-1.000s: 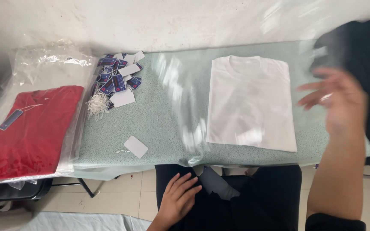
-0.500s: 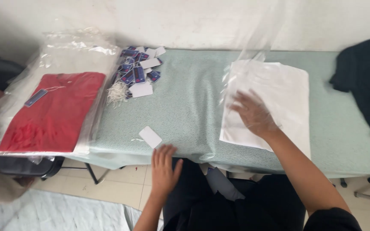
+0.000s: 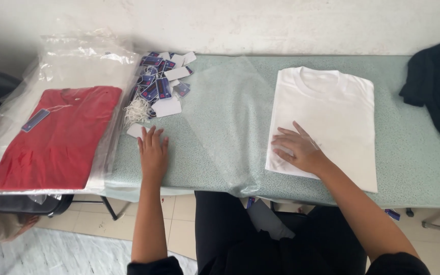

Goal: Folding a white t-shirt and attaching a brand tag on a work table.

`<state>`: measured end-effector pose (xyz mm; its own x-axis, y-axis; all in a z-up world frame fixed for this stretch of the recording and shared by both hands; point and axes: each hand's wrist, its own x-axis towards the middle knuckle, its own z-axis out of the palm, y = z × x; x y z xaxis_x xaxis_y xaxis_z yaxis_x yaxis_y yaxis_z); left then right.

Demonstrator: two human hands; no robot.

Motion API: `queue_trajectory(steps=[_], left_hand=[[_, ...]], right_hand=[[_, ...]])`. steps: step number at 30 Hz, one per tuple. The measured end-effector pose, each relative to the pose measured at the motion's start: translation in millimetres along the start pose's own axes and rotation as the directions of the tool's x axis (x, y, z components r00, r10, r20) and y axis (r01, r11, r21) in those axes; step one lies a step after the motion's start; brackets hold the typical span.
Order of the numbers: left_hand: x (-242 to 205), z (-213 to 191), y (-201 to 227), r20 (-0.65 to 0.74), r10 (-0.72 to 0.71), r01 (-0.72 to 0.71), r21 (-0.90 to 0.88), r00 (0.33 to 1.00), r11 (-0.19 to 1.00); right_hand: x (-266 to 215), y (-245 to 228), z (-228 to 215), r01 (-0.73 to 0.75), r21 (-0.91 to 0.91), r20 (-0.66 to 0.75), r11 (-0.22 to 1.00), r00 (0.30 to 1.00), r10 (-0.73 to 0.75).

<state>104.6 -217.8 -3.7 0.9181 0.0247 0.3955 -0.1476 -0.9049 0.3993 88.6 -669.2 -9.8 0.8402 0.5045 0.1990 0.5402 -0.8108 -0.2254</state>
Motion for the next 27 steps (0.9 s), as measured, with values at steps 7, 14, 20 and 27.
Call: queue_trajectory(steps=[7, 14, 20, 27], left_hand=[[-94, 11, 110, -0.118, 0.535, -0.546, -0.252, 0.837, 0.799], [-83, 53, 138, -0.153, 0.657, -0.674, -0.123, 0.738, 0.728], [-46, 53, 156, -0.251, 0.612, -0.650, -0.103, 0.750, 0.753], [-47, 58, 194, -0.244, 0.600, -0.645, -0.199, 0.762, 0.738]], right_hand=[[14, -11, -24, -0.075, -0.065, 0.047, 0.995, 0.996, 0.078], [34, -17, -30, -0.073, 0.140, 0.022, 0.987, 0.997, 0.071], [-27, -50, -18, -0.076, 0.208, -0.056, 0.975, 0.994, 0.090], [-69, -42, -4, -0.131, 0.115, -0.084, 0.985, 0.986, 0.141]])
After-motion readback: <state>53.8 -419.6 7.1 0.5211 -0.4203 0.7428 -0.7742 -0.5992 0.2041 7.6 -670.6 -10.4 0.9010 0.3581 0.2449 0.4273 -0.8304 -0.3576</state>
